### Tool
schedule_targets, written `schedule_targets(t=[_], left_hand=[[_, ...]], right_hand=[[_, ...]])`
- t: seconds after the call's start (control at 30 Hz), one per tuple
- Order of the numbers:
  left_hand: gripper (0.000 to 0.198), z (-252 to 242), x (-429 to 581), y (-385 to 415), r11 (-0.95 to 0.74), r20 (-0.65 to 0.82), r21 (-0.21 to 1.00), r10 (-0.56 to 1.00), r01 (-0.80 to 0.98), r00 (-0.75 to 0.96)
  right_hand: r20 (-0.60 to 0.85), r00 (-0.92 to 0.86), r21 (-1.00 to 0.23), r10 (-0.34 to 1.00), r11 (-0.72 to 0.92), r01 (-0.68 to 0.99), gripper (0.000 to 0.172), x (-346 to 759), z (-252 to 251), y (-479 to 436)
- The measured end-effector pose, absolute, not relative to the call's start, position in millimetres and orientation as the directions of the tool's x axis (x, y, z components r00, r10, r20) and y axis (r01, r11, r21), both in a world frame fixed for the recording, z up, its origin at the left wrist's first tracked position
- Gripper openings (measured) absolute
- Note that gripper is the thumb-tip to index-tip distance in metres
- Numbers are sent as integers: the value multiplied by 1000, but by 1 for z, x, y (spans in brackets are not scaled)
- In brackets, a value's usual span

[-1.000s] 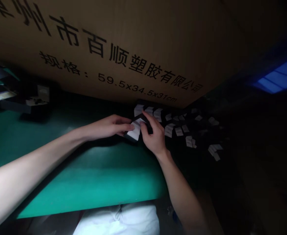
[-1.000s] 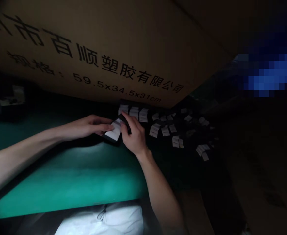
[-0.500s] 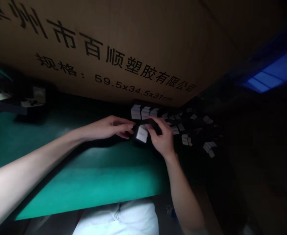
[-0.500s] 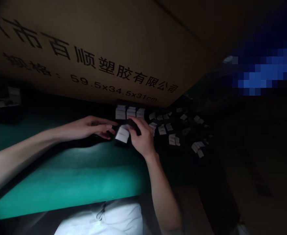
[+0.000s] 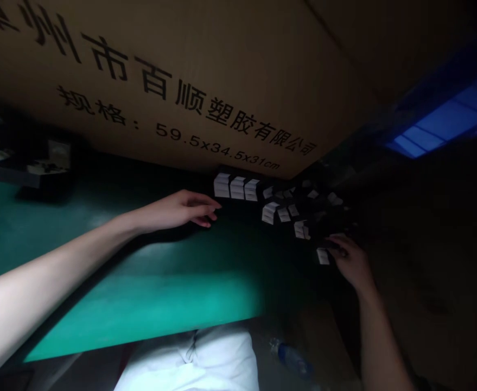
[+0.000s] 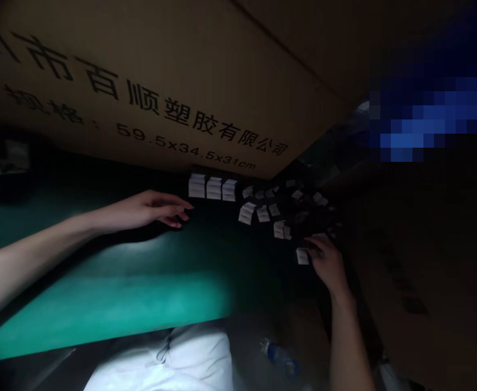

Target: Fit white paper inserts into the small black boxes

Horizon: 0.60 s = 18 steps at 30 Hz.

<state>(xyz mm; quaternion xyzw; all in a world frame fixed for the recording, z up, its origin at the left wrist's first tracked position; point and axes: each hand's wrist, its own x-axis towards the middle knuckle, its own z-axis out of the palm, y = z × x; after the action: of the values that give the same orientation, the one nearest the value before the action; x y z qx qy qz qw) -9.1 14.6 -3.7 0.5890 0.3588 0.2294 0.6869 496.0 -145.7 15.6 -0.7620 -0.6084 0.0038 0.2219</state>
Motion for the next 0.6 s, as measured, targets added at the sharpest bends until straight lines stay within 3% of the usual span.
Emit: schedule_targets(t=[0.13,0.3,0.53,0.6], left_hand=[[45,-5,-8,16,215,-236,971,757,108,609],[44,-1,-8,14,205,-222,974,759,98,613],[43,2,-9,11,205,-210,975,748,82,629],[41,3,-9,11,202,-210,976,748,85,630]], right_hand=[[412,261,-227,873,-179,957,16,524,15,-120],[392,273,-241,879,-188,952,16,535,10,-107],[310,259,-240,915,-189,952,35,528,24,-121],[362,260,-222,895,-188,957,40,517,35,-124]])
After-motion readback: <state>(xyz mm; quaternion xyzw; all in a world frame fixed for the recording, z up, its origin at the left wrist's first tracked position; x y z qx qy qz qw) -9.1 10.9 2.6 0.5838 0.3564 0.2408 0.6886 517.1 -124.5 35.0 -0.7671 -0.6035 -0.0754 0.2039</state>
